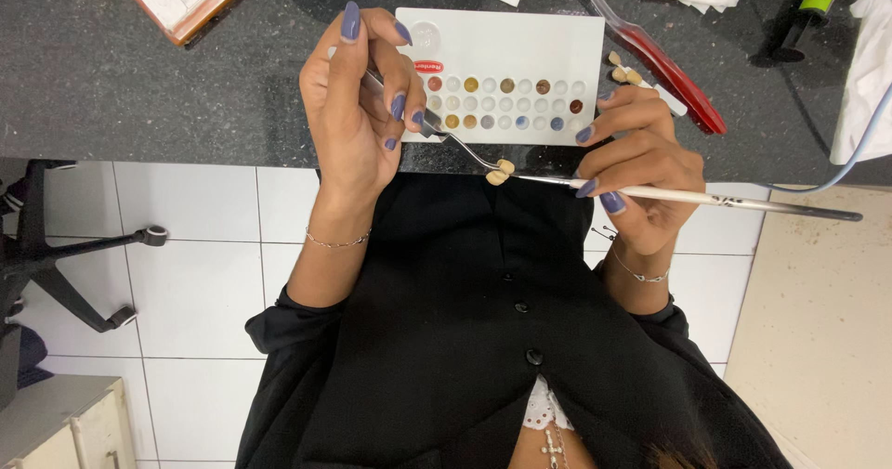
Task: The person holds a dental crown with tweezers in one hand and uses a fine brush in the other to apply and shape porcelain material on the crown, dipping the brush toward a shade guide palette between applications. They work over a lab bench with tissues, a toothbrush, and other dental prosthetic pieces nearby.
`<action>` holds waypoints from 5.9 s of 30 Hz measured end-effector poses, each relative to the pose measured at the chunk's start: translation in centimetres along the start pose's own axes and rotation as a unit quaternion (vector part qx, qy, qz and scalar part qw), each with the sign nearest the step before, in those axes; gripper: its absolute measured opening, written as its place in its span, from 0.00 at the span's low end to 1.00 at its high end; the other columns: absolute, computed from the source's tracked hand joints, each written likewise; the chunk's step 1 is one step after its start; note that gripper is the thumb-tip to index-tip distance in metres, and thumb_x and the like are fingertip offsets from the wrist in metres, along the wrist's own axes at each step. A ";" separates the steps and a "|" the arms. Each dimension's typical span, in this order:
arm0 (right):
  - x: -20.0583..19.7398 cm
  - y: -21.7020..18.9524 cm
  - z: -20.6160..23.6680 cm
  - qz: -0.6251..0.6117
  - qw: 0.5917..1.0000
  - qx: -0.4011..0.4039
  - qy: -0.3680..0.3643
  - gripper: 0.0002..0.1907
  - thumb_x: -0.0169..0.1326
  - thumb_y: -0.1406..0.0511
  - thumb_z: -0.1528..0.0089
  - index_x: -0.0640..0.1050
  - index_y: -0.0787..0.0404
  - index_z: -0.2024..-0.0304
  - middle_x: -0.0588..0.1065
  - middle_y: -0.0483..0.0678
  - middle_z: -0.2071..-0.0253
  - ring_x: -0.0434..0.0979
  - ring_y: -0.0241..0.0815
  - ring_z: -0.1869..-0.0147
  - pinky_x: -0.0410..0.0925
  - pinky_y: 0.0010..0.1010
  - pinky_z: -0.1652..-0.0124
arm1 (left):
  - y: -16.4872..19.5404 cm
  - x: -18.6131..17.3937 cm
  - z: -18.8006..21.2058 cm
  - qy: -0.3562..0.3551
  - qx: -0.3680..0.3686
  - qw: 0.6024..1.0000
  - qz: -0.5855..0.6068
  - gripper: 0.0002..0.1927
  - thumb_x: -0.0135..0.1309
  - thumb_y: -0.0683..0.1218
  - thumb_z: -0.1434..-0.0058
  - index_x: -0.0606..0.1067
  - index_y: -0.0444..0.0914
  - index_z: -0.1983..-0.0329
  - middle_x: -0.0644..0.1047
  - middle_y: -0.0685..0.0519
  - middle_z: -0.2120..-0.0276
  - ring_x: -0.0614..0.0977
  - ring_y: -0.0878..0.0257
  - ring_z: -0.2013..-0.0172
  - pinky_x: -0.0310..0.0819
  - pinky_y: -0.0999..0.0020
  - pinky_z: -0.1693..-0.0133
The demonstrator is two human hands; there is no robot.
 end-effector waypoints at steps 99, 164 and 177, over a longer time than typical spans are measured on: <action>0.1 1.1 0.1 -0.035 0.972 -0.008 0.233 0.10 0.55 0.61 0.34 0.69 0.59 0.62 0.71 0.51 0.66 0.72 0.43 0.59 0.71 0.37 0.51 | 0.0 -0.4 0.1 0.043 0.007 0.998 0.048 0.24 0.32 0.54 0.17 0.73 0.32 0.52 0.61 0.56 0.84 0.60 0.71 0.89 0.54 0.78 0.85; 0.9 -0.8 -1.2 0.085 0.995 -0.003 -0.053 0.04 0.63 0.65 0.43 0.84 0.57 0.66 0.82 0.46 0.68 0.79 0.44 0.53 0.62 0.45 0.38 | 0.4 1.1 0.1 -0.022 -0.081 0.996 0.005 0.28 0.29 0.52 0.18 0.75 0.27 0.52 0.67 0.51 0.82 0.70 0.64 0.86 0.56 0.76 0.85; 0.9 -0.9 -1.2 0.079 0.996 -0.013 -0.047 0.04 0.62 0.66 0.44 0.84 0.58 0.67 0.81 0.46 0.69 0.79 0.44 0.54 0.62 0.46 0.38 | 0.4 1.0 0.1 -0.025 -0.074 0.997 0.004 0.28 0.29 0.52 0.18 0.75 0.27 0.52 0.67 0.51 0.82 0.72 0.65 0.88 0.54 0.79 0.88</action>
Point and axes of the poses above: each hand's wrist, its own z-axis away from the middle knuckle, its own x-axis out of the palm, y = z × x, the point moved 2 cm from there along -z, towards the middle knuckle
